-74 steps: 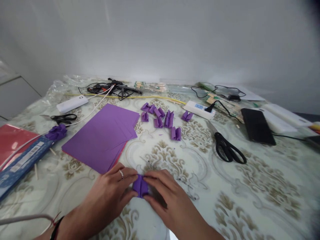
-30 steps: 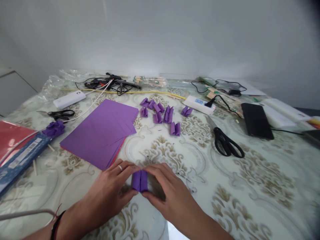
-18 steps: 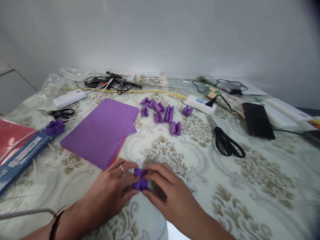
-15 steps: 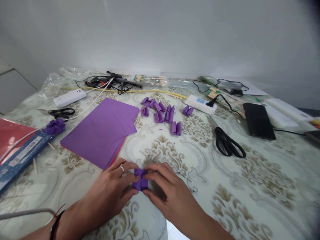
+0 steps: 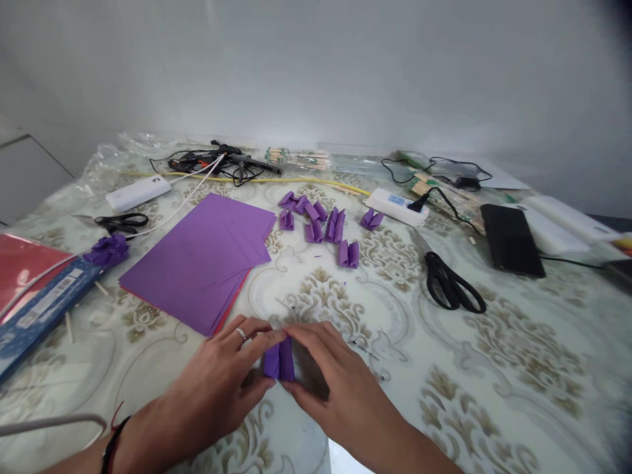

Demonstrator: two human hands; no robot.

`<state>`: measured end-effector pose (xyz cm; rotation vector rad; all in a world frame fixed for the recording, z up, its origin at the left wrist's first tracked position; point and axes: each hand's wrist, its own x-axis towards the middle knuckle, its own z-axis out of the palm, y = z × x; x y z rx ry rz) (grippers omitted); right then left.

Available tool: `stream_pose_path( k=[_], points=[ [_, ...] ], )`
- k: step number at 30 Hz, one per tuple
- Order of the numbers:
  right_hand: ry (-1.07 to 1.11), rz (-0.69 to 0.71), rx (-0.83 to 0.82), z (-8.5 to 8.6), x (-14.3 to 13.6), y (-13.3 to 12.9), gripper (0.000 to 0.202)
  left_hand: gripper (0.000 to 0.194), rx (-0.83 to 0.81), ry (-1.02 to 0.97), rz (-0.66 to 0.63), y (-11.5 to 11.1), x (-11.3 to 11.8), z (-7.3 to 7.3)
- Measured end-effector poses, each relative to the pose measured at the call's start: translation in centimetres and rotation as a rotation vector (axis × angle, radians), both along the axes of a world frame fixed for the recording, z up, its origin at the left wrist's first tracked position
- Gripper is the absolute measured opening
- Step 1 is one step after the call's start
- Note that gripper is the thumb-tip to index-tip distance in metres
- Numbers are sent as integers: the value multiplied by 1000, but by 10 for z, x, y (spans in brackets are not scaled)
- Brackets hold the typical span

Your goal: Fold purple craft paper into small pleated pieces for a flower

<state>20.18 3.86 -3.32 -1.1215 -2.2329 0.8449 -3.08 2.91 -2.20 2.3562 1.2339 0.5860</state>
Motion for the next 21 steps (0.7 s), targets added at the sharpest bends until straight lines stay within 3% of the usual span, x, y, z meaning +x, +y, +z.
stream_pose_path(
  k=[13, 21],
  points=[
    [42, 1, -53, -1, 1, 1, 68, 79, -46, -51, 20, -1, 0, -3],
    [21, -24, -41, -2, 1, 0, 66, 69, -8, -75, 31, 1, 2, 2]
  ],
)
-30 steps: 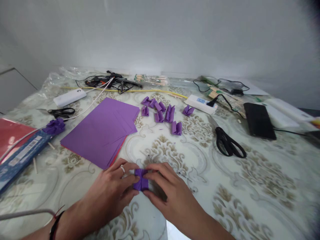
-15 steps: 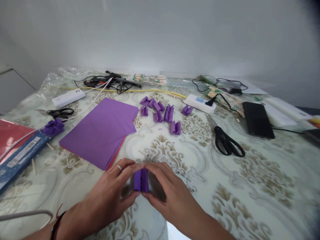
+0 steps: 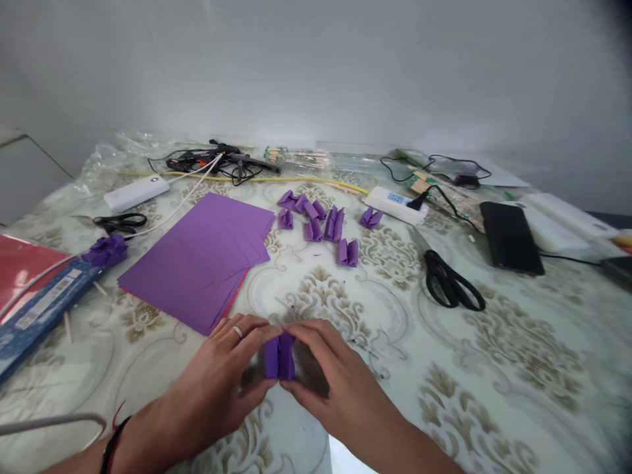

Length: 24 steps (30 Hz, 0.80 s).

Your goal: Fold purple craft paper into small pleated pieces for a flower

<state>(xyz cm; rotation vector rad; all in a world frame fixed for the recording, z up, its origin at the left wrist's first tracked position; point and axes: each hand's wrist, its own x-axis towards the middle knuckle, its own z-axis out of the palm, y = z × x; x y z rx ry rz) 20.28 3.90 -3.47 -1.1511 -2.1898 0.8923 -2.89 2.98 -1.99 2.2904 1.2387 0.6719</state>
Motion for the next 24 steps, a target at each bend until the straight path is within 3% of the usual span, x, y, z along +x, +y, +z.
stream_pose_path(
  k=[11, 24],
  points=[
    [7, 32, 49, 4, 0, -1, 35, 27, -60, 1, -15, -1, -1, 2],
    [-1, -52, 25, 6, -1, -2, 25, 27, 16, 40, 39, 5, -2, 15]
  ],
)
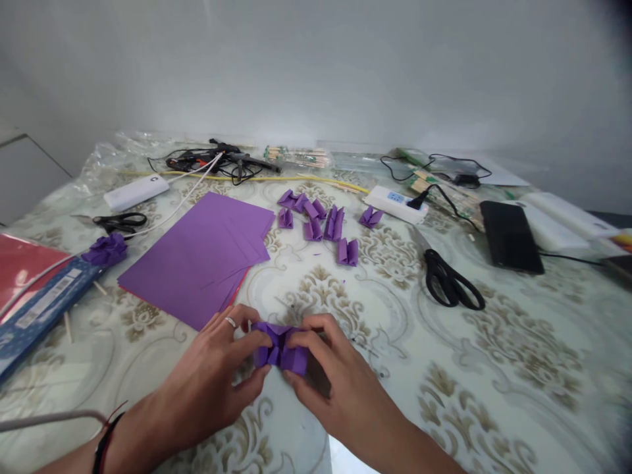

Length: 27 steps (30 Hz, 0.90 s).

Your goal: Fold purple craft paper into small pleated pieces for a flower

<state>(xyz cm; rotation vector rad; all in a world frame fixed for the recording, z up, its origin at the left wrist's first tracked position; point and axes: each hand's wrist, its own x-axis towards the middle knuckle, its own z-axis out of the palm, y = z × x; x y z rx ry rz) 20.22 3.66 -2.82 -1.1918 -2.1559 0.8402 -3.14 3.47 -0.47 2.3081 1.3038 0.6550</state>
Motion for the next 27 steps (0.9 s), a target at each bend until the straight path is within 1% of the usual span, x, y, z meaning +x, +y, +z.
stream_pose_path(
  k=[3, 8, 10, 15, 18, 21, 24, 27],
  points=[
    [-32, 4, 31, -2, 1, 0, 22, 27, -8, 44, -4, 1, -1, 1],
    [-36, 82, 65, -2, 1, -1, 42, 27, -56, 38, -40, -1, -1, -2],
    [-37, 103, 65, -2, 1, -1, 44, 28, -69, 4, -65, -3, -1, -3],
    [-25, 73, 5, -1, 0, 0, 35, 34, -93, -36, -98, -4, 0, -6],
    [3, 62, -26, -1, 0, 0, 32, 40, -94, -30, -78, -4, -2, -8],
    [35, 62, -41, -1, 1, 0, 21, 41, -136, -66, -59, -5, -2, -4],
    [86, 51, -42, 0, 1, 0, 13, 36, -230, -145, -64, -5, 0, 5],
    [144, 53, -40, 2, 1, -1, 13, 20, -269, -188, -39, -3, 3, 9]
  ],
)
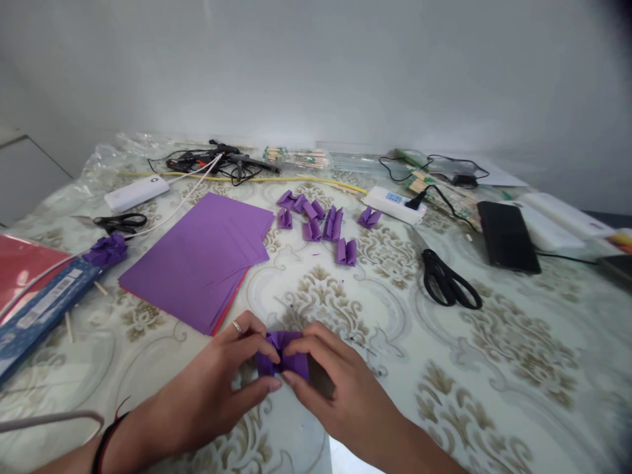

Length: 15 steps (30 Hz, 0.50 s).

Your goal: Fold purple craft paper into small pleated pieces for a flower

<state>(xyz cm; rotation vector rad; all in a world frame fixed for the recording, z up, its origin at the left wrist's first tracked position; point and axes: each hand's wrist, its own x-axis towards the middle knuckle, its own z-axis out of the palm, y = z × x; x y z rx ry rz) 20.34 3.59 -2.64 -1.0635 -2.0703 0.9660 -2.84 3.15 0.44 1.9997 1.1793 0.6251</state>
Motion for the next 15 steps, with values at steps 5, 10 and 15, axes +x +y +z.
stream_pose_path(
  k=[5, 10, 15],
  points=[
    [77, -51, 8, 3, 0, -1, 14, 18, 27, -55, 109, 5, 1, -5],
    [97, -138, 23, 4, -1, 2, 18, 18, 83, -43, 175, 6, -3, -7],
    [116, -159, 65, 3, -2, 4, 19, 19, 94, -58, 206, 5, -3, -10]
  ],
)
